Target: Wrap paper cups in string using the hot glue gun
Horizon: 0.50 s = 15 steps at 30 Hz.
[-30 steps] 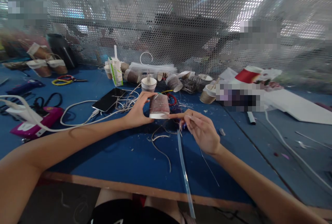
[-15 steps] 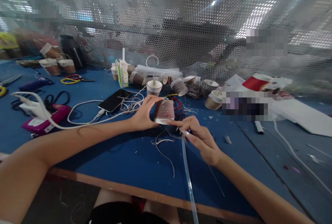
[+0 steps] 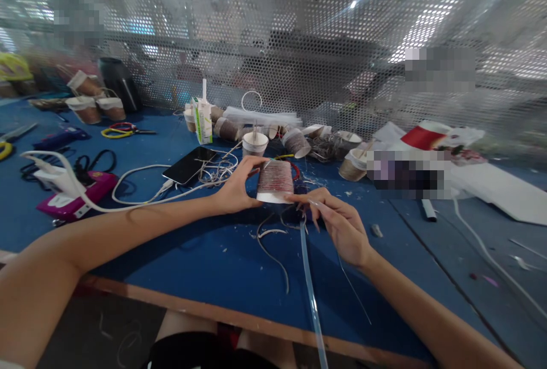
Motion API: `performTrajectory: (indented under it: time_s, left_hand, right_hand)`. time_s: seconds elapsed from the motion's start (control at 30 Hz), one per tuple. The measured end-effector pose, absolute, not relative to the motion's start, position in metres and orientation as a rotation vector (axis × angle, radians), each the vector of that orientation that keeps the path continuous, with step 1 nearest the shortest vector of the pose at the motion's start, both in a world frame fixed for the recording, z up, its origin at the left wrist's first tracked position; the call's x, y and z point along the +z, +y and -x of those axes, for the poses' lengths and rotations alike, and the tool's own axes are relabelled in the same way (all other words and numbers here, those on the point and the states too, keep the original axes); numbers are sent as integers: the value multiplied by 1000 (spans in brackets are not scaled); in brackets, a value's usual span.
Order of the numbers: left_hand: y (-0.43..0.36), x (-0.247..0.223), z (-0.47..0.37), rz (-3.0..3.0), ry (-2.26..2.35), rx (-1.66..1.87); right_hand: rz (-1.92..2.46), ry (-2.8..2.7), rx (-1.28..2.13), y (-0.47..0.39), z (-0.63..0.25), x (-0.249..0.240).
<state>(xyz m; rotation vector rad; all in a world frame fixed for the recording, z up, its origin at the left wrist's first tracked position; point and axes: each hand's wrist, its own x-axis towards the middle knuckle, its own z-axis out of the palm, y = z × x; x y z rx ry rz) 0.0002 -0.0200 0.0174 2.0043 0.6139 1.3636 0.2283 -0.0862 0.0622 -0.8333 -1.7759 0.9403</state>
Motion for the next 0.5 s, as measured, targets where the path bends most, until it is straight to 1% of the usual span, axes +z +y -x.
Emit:
performTrajectory:
  time_s: [0.13, 0.27, 0.37, 0.5]
  left_hand:
    - [-21, 16, -2, -1901, 528, 1327]
    - [-18, 12, -2, -1875, 482, 1325]
    - [-14, 8, -2, -1896, 478, 1346]
    - [-13, 8, -2, -1936, 483, 1364]
  right_hand:
    - [853, -1636, 1017, -85, -226, 65]
    - [900, -1460, 1024, -80, -229, 65]
    - [958, -1330, 957, -75, -234, 62]
    - [805, -1355, 844, -77, -235, 64]
